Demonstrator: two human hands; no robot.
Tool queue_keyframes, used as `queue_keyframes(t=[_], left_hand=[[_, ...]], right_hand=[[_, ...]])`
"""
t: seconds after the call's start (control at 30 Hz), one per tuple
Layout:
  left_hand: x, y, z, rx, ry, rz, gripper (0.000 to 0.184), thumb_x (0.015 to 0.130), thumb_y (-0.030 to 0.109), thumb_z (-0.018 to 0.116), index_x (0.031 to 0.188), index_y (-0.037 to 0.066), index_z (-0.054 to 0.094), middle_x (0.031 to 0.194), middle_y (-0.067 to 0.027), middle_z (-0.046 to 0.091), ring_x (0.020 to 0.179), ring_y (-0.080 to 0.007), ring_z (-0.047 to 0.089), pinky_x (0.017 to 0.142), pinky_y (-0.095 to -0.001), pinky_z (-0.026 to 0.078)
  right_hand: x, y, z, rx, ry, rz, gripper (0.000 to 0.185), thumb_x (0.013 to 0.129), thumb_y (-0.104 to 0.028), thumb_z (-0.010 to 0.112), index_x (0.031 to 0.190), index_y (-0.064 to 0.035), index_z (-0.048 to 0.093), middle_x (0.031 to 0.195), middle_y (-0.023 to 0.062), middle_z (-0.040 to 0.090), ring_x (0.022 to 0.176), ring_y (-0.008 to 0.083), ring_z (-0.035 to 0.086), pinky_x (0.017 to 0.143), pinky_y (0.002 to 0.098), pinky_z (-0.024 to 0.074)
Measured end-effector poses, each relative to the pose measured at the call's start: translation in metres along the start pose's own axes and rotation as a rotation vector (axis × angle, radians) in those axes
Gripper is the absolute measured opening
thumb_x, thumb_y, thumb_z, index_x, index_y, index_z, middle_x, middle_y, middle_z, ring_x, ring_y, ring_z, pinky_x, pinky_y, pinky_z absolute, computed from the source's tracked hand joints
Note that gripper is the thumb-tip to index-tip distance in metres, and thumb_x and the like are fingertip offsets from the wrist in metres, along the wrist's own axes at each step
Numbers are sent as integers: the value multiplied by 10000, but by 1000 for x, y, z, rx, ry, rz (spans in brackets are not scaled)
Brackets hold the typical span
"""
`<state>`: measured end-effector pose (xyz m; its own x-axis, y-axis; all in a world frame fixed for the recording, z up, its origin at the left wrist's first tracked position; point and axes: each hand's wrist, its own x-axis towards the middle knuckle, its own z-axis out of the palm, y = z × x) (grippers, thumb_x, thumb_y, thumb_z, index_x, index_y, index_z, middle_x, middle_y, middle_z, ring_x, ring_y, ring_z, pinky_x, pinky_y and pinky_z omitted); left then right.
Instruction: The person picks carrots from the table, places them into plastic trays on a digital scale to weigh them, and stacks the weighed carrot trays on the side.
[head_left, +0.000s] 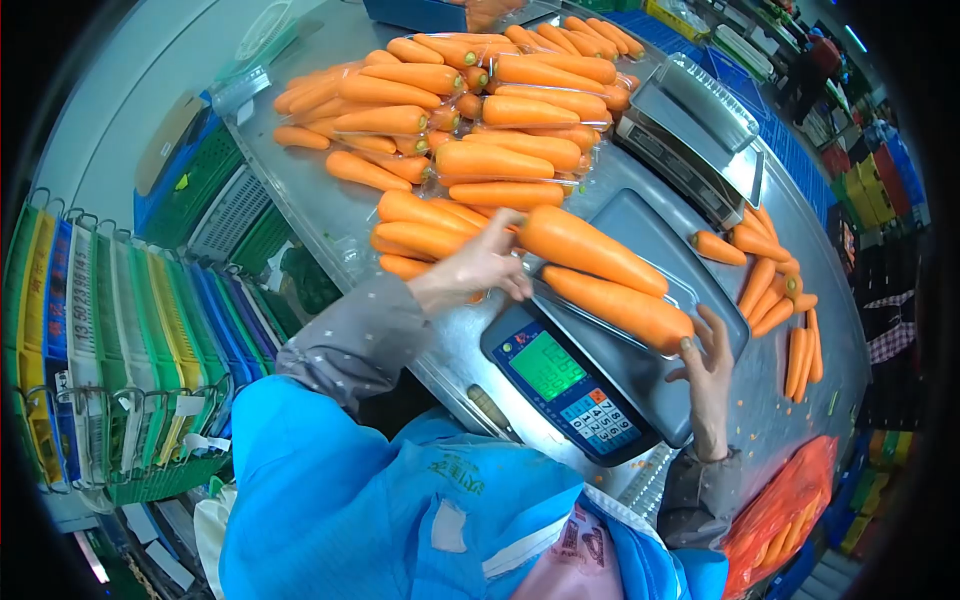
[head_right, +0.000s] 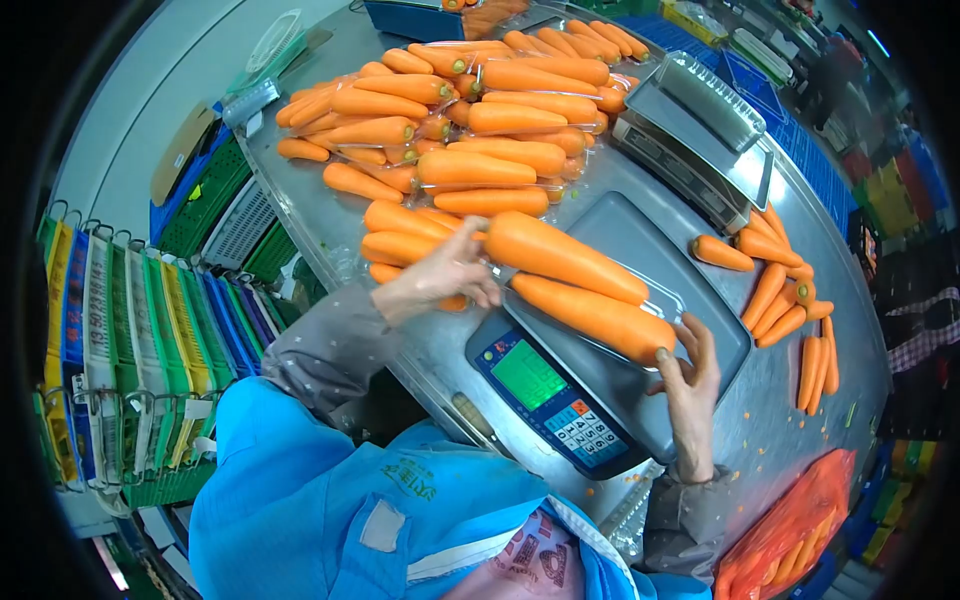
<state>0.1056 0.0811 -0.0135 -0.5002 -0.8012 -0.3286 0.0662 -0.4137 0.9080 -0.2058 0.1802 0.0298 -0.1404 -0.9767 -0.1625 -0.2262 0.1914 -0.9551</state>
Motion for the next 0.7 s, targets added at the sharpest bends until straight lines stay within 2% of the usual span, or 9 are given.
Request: queue_keyframes(t=[0.13,0.17,0.33,0.4,0.43,0.53,0.67,0.7], left_hand=[[-25,23,-59,119,215,67,543,854,-30,456,1335,68,224,1025,-143,544,695,-182,638,598,-264,551],[-32,26,-73,121,215,66,543,854,-30,456,1335,68,224,1025,-143,544,695,-182,638,598,-264,551],[-58,34,-137,250,506,16,544,824,-67,412,1340,19,261,1117,-149,549,642,-141,618,545,-203,519],[-62,31,-157,241,525,10,550,814,-74,402,1340,15,265,1152,-150,539,637,-137,613,536,-196,511],[-63,28,-164,230,541,4,556,804,-81,392,1339,12,270,1186,-151,529,631,-134,608,527,-188,503],[-56,17,-175,204,543,4,570,801,-82,388,1349,13,266,1244,-143,504,636,-126,601,528,-188,497],[-47,3,-179,202,619,17,591,805,-76,399,1368,21,251,1293,-129,471,643,-120,596,528,-194,495],[-49,5,-183,210,591,-5,602,808,-68,409,1378,30,244,1316,-126,451,647,-120,595,532,-199,498]], right_hand=[[25,-22,58,66,-226,-36,540,843,-137,607,1316,-40,366,1285,207,431,853,194,606,527,242,485],[32,-27,74,63,-267,-48,558,842,-152,614,1321,-34,352,1280,207,431,847,197,607,529,246,487],[75,-35,150,77,-444,-15,621,840,-206,630,1333,-7,308,1254,215,443,839,200,608,529,261,489],[91,-31,172,89,-509,39,642,846,-242,623,1331,18,290,1239,223,451,774,189,609,523,268,488],[99,-23,181,88,-533,20,659,848,-288,618,1326,28,291,1220,227,465,692,184,601,526,280,489],[116,-15,196,-6,-515,67,670,841,-314,621,1312,39,302,1205,229,476,622,182,586,520,283,485],[121,-14,201,-56,-485,42,671,825,-332,632,1294,36,325,1207,246,476,713,226,618,614,316,506],[121,-13,199,-132,-468,-6,666,819,-332,636,1292,26,333,1227,249,468,809,257,617,705,333,498]])
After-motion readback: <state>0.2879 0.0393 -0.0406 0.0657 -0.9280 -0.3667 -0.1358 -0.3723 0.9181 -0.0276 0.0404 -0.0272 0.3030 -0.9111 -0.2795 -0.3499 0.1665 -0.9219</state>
